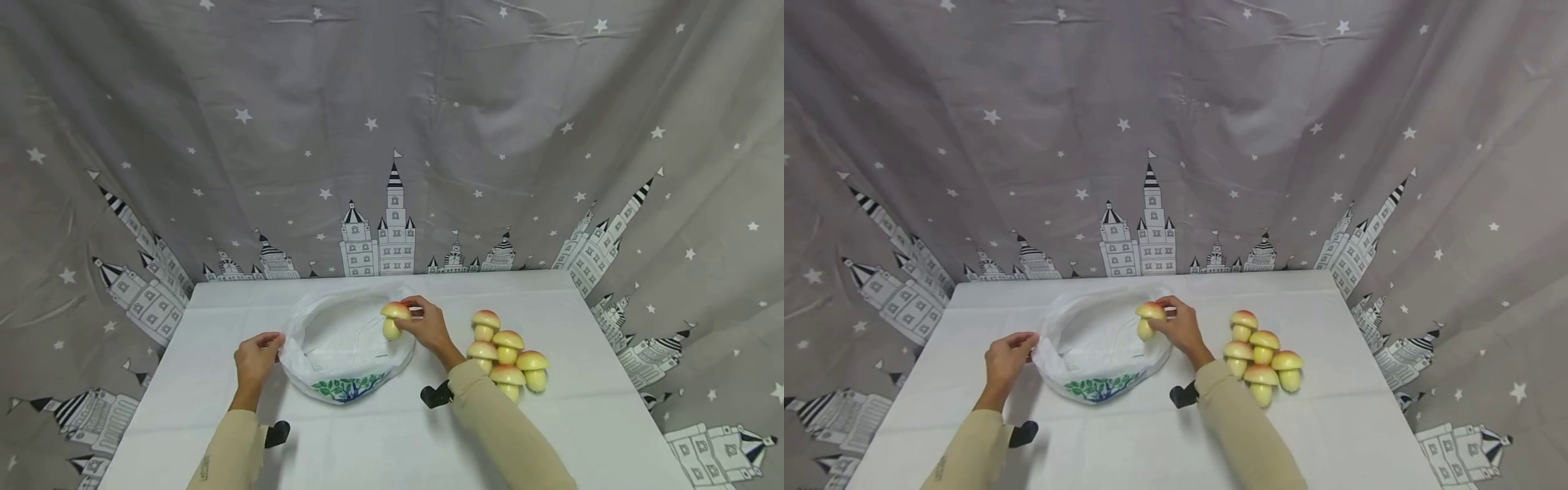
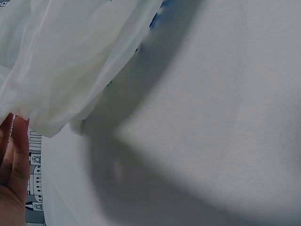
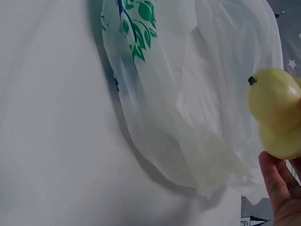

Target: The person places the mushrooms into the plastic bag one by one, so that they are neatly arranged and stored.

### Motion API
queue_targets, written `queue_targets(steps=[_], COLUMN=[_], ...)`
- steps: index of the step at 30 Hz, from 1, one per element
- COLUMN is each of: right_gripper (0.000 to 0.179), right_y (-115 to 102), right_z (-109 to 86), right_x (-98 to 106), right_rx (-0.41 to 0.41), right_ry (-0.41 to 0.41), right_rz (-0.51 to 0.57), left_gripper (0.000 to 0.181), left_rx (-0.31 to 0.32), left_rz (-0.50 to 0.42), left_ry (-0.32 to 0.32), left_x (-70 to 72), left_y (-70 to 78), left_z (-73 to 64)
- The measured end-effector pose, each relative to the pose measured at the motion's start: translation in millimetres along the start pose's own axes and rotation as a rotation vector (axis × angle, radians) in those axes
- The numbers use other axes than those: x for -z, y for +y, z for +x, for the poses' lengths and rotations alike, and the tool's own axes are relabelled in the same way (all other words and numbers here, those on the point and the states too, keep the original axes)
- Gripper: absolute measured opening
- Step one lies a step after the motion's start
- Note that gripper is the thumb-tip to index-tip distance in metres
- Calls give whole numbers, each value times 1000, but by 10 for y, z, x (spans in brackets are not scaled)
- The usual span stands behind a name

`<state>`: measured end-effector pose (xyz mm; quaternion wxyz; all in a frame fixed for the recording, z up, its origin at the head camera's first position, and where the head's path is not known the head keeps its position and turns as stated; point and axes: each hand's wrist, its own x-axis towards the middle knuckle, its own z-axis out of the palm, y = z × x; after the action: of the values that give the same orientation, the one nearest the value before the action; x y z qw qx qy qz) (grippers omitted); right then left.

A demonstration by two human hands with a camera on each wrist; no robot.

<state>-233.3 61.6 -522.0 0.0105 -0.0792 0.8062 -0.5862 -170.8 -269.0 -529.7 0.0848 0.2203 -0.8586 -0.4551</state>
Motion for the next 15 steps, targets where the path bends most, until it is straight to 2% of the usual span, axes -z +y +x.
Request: queue_targets(steps=[10,15], right_gripper=[39,40], right_y=[-41,-55], right_z=[7,11], right_x=[-215,-313], right_rx=[-18,-11], right_ry=[-31,-42], right_rz=[12,11], left_gripper=[28,31], left_rx=[39,-5], left_rz=[-7,-1], left_ry=[15,2], left_x=[-46,-3], left_y=[-89,-62], left_z=[89,57])
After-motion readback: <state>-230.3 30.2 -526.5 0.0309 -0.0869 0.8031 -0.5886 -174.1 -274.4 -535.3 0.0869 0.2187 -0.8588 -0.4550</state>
